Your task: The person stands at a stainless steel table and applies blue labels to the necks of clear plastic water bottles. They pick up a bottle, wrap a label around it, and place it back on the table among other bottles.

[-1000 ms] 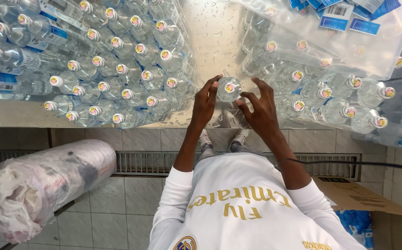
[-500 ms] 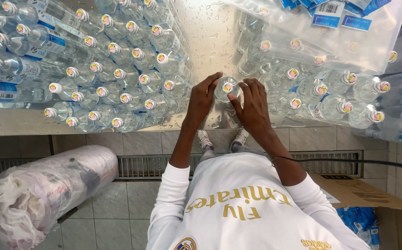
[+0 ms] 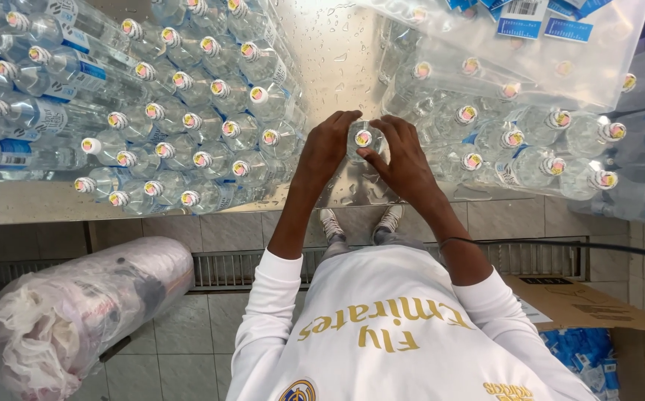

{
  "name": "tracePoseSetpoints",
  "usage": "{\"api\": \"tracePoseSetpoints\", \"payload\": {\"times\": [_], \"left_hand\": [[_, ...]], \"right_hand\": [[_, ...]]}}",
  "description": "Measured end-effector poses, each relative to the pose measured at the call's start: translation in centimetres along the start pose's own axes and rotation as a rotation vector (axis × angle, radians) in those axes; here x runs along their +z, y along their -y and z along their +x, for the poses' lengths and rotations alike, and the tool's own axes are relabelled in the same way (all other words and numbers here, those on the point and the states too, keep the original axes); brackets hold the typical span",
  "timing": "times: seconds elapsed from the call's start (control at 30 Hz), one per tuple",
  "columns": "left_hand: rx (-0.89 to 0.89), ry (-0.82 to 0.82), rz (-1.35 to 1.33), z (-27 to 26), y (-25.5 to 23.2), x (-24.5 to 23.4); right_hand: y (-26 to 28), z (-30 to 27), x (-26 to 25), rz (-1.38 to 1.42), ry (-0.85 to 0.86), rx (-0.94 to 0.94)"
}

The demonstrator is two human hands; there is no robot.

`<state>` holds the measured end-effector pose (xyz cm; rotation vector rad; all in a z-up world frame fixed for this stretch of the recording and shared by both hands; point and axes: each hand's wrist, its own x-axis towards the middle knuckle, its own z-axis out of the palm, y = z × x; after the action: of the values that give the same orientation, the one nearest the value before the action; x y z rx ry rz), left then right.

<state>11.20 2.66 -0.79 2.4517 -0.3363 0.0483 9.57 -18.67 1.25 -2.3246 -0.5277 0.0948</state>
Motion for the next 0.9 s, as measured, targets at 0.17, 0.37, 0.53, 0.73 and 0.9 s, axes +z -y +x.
{"api": "tracePoseSetpoints", "payload": {"times": [0.17,0.37,0.53,0.73,0.9], "left_hand": [[-0.012,0.006,0.013,0.0,0.1,-0.2],[-0.107,-0.126,-0.181,-1.4,-0.7,-0.2],[-0.249,-0.308,-0.485,-4.9,-2.3,1.1],[-0.430,-0.444,-0.771,-8.4,-2.7,4.6],[-0.380,-0.488,-0.560,-8.1,-1.9,5.6]], "right_hand": [[1.8,0.7,-1.7,-0.035,0.133,0.040],[1.6,-0.4,-1.1,0.131,0.078,0.054],[1.2,-1.4,0.0,0.326,-0.039,0.014],[-0.6,-1.8,1.6,0.340,-0.064,0.015],[-1.8,-1.4,2.9,0.380,-0.070,0.051]]}}
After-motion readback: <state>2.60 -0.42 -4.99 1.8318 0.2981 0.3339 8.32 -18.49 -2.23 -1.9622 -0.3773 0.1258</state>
